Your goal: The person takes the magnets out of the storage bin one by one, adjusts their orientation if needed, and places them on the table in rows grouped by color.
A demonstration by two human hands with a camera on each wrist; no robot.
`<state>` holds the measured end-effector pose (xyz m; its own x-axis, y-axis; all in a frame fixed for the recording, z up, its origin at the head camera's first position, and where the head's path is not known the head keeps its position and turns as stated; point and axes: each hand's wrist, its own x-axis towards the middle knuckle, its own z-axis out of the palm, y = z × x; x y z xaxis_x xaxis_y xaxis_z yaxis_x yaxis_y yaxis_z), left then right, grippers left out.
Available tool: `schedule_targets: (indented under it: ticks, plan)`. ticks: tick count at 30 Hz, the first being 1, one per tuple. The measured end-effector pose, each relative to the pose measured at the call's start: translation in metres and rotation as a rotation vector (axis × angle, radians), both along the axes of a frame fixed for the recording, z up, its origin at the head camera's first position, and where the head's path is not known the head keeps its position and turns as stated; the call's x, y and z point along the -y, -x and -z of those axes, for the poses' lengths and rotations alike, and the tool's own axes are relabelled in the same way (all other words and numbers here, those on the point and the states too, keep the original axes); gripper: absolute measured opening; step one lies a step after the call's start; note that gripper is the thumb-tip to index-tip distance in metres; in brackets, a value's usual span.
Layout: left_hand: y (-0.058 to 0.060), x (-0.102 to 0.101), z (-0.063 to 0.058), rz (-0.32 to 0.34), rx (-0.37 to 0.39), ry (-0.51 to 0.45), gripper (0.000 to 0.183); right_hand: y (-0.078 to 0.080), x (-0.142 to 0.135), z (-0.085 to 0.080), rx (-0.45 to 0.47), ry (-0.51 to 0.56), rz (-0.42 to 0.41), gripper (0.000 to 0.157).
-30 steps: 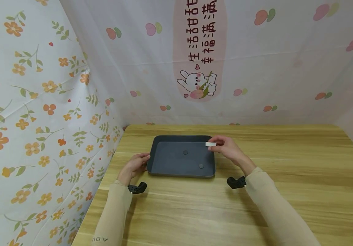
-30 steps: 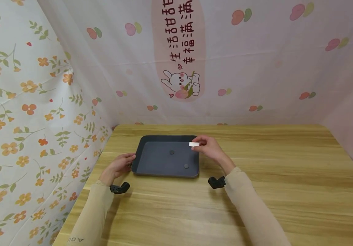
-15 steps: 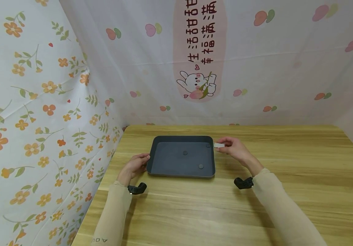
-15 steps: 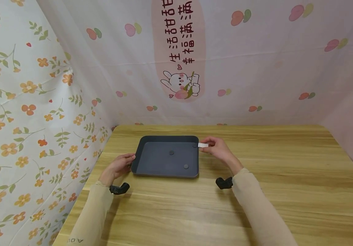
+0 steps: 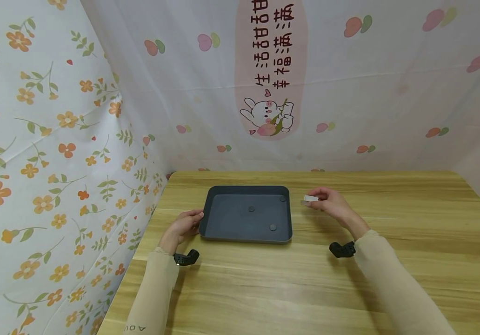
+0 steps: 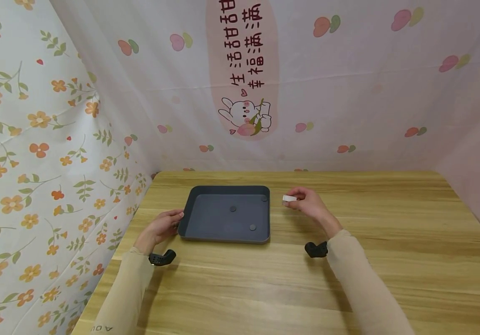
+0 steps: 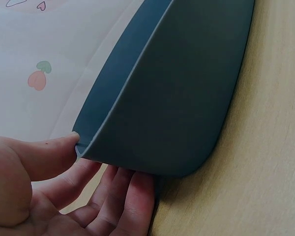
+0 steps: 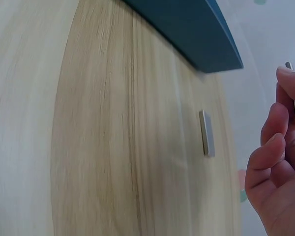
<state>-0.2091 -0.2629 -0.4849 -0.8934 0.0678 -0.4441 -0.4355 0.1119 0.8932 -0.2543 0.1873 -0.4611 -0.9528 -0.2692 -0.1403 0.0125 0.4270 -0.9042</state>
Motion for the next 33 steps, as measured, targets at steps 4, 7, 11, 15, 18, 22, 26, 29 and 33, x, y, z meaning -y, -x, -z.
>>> schedule_targets:
  ticks: [4,7,11,15,18,22,26,29,33]
  plan:
    - [0.000,0.000,0.001,0.001,-0.005,0.003,0.046,0.001,-0.009,0.003,-0.002,-0.019,0.008,0.040]
    - [0.000,0.000,0.002,-0.001,-0.002,0.009,0.046,0.001,-0.016,0.004,-0.006,-0.032,0.011,0.038]
    - [0.000,0.001,0.002,-0.003,0.000,0.009,0.046,0.002,-0.024,0.006,-0.011,-0.044,0.012,0.036]
    - [0.000,0.001,0.003,0.000,-0.002,0.006,0.046,0.003,-0.030,0.007,-0.013,-0.055,0.018,0.035]
    - [-0.001,0.001,0.003,0.003,-0.004,0.005,0.046,0.004,-0.034,0.008,-0.015,-0.067,0.019,0.036]
    - [-0.001,0.001,0.002,-0.002,-0.002,0.003,0.046,0.005,-0.040,0.010,-0.025,-0.085,0.013,0.037]
    - [0.000,0.000,0.001,-0.011,0.006,0.006,0.045,0.006,-0.044,0.013,-0.034,-0.092,0.008,0.036]
    - [0.000,-0.001,0.001,-0.011,0.008,0.007,0.045,0.006,-0.047,0.014,-0.028,-0.086,0.007,0.035]
    - [0.000,-0.001,0.001,-0.014,0.007,-0.002,0.044,0.007,-0.050,0.017,-0.025,-0.090,0.002,0.035]
